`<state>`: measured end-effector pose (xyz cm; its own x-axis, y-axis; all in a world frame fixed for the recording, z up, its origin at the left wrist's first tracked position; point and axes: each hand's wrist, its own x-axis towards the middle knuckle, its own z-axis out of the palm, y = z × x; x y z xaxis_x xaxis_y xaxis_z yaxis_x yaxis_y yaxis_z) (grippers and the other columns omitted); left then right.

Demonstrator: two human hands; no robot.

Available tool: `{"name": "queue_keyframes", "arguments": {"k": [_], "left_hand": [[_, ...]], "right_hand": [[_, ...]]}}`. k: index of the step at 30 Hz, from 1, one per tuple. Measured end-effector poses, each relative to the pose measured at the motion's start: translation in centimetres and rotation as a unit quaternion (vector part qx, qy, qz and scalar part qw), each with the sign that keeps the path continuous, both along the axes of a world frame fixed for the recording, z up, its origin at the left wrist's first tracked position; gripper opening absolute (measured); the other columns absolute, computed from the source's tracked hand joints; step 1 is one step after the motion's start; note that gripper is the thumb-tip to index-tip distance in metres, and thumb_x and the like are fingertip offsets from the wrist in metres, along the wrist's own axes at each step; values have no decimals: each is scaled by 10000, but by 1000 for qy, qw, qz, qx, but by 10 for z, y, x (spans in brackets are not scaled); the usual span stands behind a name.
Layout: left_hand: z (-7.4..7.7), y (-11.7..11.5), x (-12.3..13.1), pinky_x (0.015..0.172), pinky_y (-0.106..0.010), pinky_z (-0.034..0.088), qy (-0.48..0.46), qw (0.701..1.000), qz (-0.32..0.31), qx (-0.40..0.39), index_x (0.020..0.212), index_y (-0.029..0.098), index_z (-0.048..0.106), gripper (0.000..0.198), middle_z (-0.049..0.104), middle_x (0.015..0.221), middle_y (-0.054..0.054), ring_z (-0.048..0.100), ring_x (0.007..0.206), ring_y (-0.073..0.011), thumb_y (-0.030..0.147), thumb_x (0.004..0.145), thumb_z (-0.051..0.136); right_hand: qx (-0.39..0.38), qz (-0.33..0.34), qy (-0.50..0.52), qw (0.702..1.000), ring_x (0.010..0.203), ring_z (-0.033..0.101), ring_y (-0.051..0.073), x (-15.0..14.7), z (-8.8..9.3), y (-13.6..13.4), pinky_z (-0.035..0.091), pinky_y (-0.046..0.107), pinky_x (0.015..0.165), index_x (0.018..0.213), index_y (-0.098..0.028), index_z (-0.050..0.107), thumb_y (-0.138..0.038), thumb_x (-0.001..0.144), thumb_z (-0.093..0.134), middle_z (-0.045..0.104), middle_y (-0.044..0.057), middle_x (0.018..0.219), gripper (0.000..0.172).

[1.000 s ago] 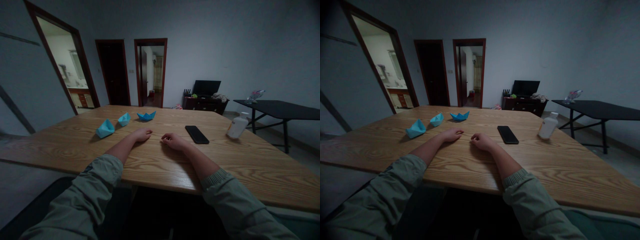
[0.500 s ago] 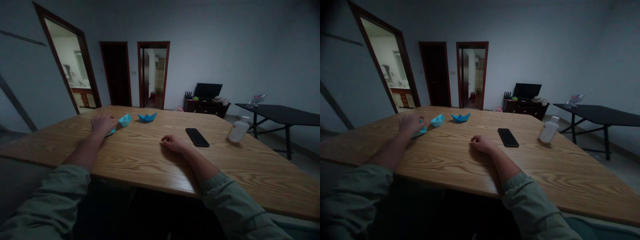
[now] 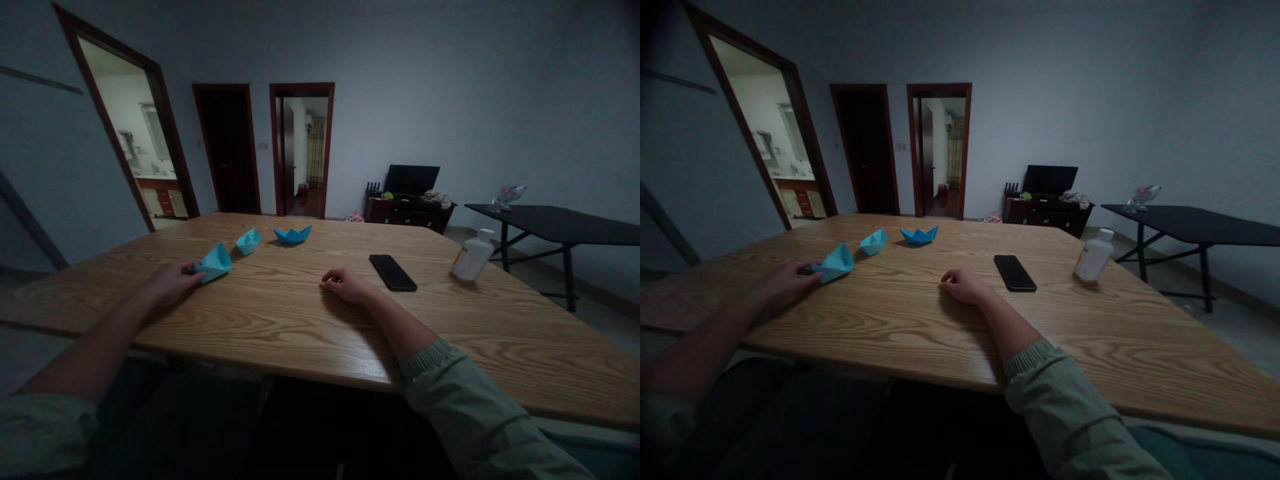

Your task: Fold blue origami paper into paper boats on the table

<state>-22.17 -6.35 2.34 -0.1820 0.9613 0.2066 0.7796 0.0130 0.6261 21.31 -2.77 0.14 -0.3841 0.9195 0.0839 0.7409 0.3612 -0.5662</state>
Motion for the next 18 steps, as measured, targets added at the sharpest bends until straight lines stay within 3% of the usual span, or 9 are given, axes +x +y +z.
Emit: {"name": "queue_keyframes", "arguments": {"k": [4,8,13,18], "left_hand": [[19,7,24,798,-334,506,-85,993,-61,61,1056,211,646,470,700,935,-40,641,871,-227,456,655,666],[37,18,68,826,-355,519,-230,949,-199,80,1033,204,656,418,680,1017,-50,629,925,-222,412,671,658],[47,39,143,814,-412,528,-331,894,-303,13,978,169,652,321,667,1052,-100,618,966,-237,351,732,553],[38,63,210,761,-415,551,-387,844,-365,-67,1006,163,569,310,638,1068,-110,628,897,-211,322,741,590]], "right_hand": [[-8,4,26,1000,665,550,117,-1,0,0,377,223,581,1014,-174,670,-341,837,563,658,34,814,266],[-29,-23,151,988,654,550,103,-1,7,0,420,211,583,1094,-146,620,-332,880,499,654,64,895,308],[-103,-47,399,910,653,606,108,5,22,-4,470,226,527,1240,-215,490,-495,875,467,572,116,1211,460],[-159,-36,527,834,697,655,155,9,25,-2,517,265,566,1178,-224,494,-569,845,467,586,105,1147,480]]}}
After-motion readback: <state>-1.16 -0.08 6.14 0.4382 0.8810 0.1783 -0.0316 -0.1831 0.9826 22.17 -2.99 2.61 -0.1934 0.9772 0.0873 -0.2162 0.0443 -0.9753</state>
